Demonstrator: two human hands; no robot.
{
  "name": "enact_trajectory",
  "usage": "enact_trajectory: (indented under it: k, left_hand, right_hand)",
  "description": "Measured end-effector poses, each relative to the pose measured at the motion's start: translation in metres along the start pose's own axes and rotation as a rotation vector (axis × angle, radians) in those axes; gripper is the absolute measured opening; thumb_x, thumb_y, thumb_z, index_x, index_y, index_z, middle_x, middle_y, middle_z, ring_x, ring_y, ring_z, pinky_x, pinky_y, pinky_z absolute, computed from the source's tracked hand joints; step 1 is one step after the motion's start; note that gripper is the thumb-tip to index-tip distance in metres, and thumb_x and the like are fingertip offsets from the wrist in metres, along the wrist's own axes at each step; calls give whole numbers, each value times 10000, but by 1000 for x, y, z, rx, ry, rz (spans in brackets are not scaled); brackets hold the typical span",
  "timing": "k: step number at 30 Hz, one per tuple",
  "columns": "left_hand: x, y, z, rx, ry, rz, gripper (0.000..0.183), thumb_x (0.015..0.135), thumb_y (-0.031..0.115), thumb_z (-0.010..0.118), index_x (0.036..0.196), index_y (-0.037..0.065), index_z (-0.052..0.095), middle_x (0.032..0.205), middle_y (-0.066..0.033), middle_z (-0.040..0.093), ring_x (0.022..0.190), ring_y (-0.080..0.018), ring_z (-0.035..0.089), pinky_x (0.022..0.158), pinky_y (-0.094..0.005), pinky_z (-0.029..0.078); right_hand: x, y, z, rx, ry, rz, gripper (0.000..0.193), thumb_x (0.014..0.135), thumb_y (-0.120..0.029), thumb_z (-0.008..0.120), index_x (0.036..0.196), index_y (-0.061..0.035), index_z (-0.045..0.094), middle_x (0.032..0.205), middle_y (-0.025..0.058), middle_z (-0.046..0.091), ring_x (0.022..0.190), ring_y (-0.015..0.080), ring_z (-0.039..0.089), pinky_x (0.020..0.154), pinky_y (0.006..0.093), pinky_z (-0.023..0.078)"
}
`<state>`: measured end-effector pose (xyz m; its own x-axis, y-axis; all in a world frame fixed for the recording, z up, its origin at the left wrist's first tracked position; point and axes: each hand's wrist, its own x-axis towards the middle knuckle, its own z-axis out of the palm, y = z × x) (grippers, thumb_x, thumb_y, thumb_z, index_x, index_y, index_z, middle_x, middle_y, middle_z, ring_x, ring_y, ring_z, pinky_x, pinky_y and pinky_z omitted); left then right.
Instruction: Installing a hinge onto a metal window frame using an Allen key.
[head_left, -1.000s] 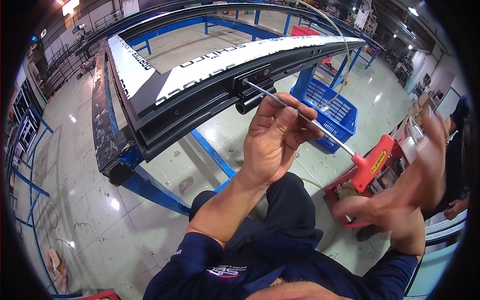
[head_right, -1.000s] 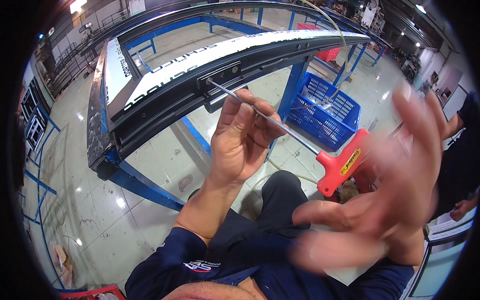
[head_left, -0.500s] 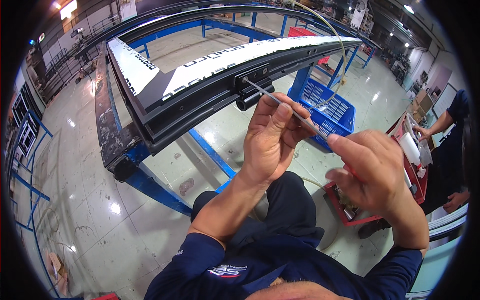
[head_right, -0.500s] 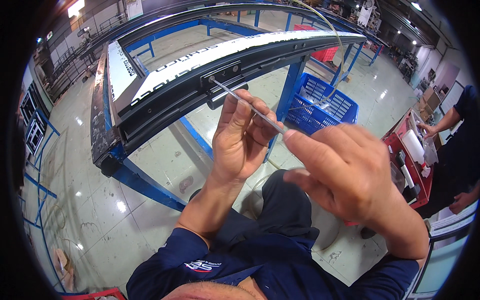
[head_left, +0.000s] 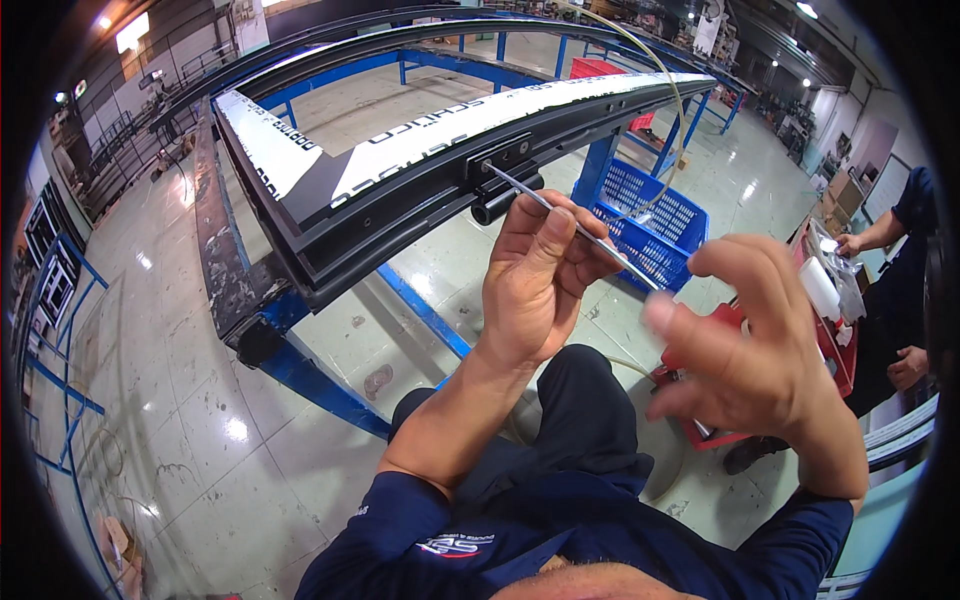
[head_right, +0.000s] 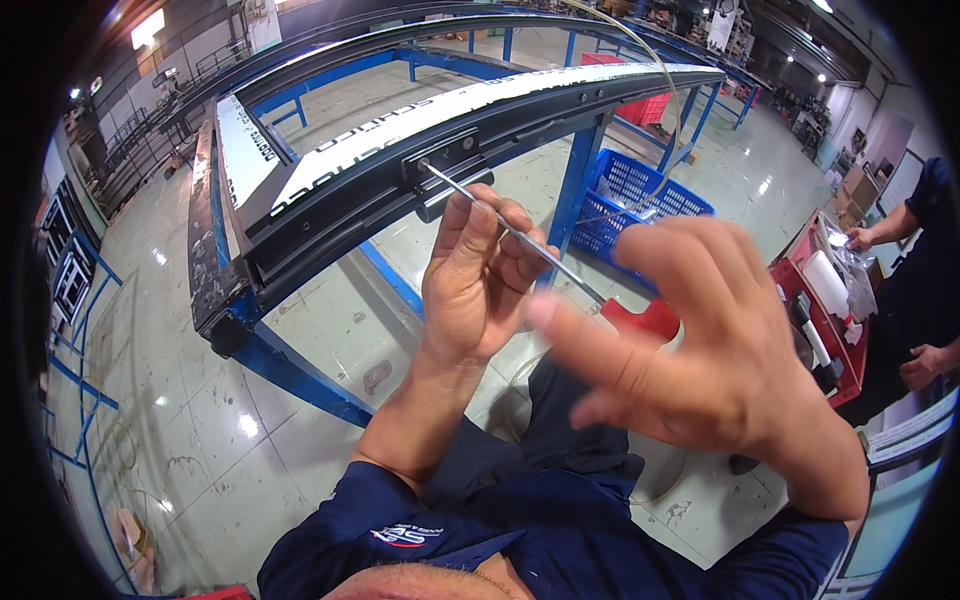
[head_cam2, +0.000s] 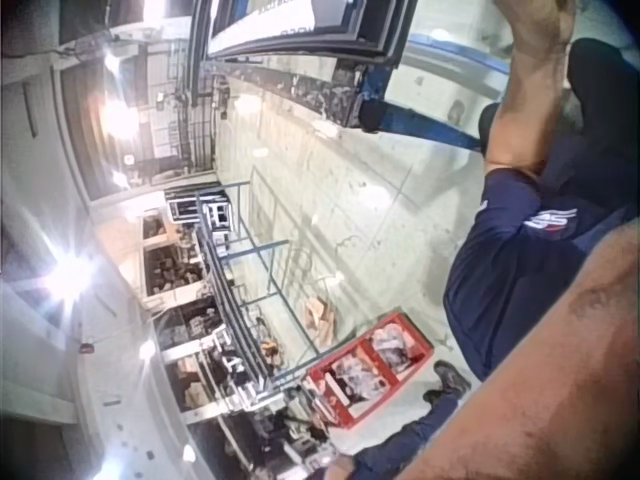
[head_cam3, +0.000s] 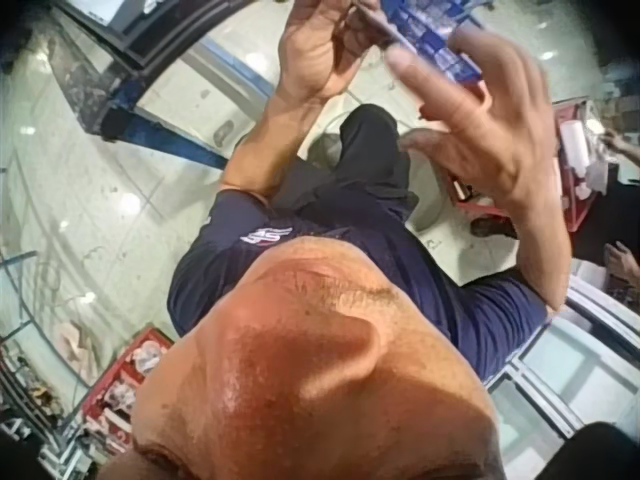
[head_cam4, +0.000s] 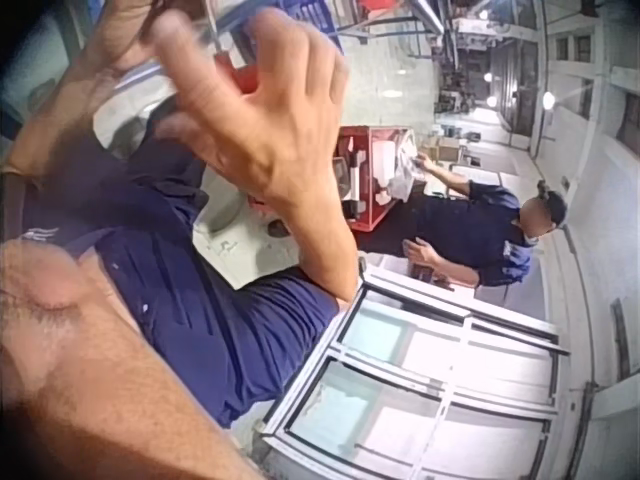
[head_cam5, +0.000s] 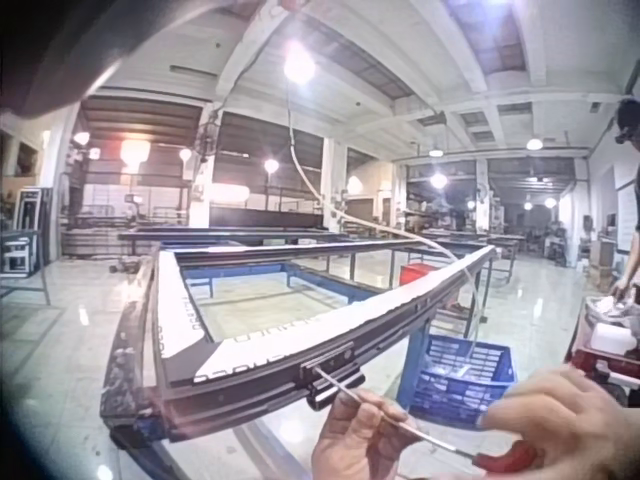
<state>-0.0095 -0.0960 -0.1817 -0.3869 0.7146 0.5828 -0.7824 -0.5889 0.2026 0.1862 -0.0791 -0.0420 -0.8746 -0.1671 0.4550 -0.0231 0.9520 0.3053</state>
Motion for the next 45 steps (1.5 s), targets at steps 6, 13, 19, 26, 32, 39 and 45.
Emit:
enact_trajectory:
  k: [6, 13, 19, 26, 32, 39, 45]
  left_hand:
    - [3, 4, 6, 15, -15, -5, 132, 1044, 191, 553, 1148, 110, 550, 1014, -119, 698, 880, -217, 734, 801, -382, 638]
    - [2, 4, 2, 25, -19, -18, 152, 1052, 198, 536, 1176, 111, 538, 1035, -116, 692, 891, -214, 732, 813, -382, 634]
    - [3, 7, 1, 76, -66, -25, 229, 1073, 204, 459, 1270, 126, 547, 1066, -118, 669, 955, -240, 725, 883, -418, 633]
    - [4, 8, -2, 71, -106, -11, 223, 1069, 193, 468, 1270, 138, 549, 1059, -117, 672, 957, -241, 725, 872, -413, 636]
    - [4, 7, 4, 74, -60, -6, 174, 1059, 187, 500, 1218, 130, 542, 1040, -116, 683, 934, -236, 730, 850, -407, 637]
    - [7, 7, 3, 112, -36, 9, 142, 1048, 167, 531, 1178, 110, 539, 1036, -130, 693, 906, -237, 738, 829, -384, 644]
    - [1, 2, 4, 275, -69, -48, 163, 1047, 169, 525, 1190, 116, 584, 1024, -119, 683, 961, -250, 717, 837, -400, 638]
  right_hand:
    - [-10, -14, 21, -665, 32, -192, 243, 773, -230, 750, 1007, -196, 694, 1153, -24, 585, 1073, 223, 591, 1075, 530, 366]
    - [5, -3, 29, -810, 51, -283, 104, 667, -167, 613, 634, -83, 560, 720, 66, 543, 731, 192, 568, 927, 417, 475]
    - [9, 2, 28, -669, 51, -318, 144, 527, -172, 591, 574, -63, 509, 685, 80, 526, 651, 203, 524, 827, 400, 511]
    - [13, 6, 24, -274, 85, -194, 283, 463, -125, 714, 581, -71, 464, 650, 60, 428, 583, 219, 433, 665, 419, 462]
    - [9, 9, 25, -131, 92, -135, 328, 474, -146, 767, 595, -106, 465, 669, 52, 421, 585, 220, 424, 628, 393, 423]
    - [7, 13, 40, -307, 248, -196, 215, 426, -206, 527, 551, -72, 414, 641, 38, 354, 583, 206, 398, 609, 365, 429]
    - [-15, 7, 29, -379, 217, -167, 188, 508, -162, 629, 628, -74, 514, 704, 44, 477, 676, 202, 487, 796, 402, 461]
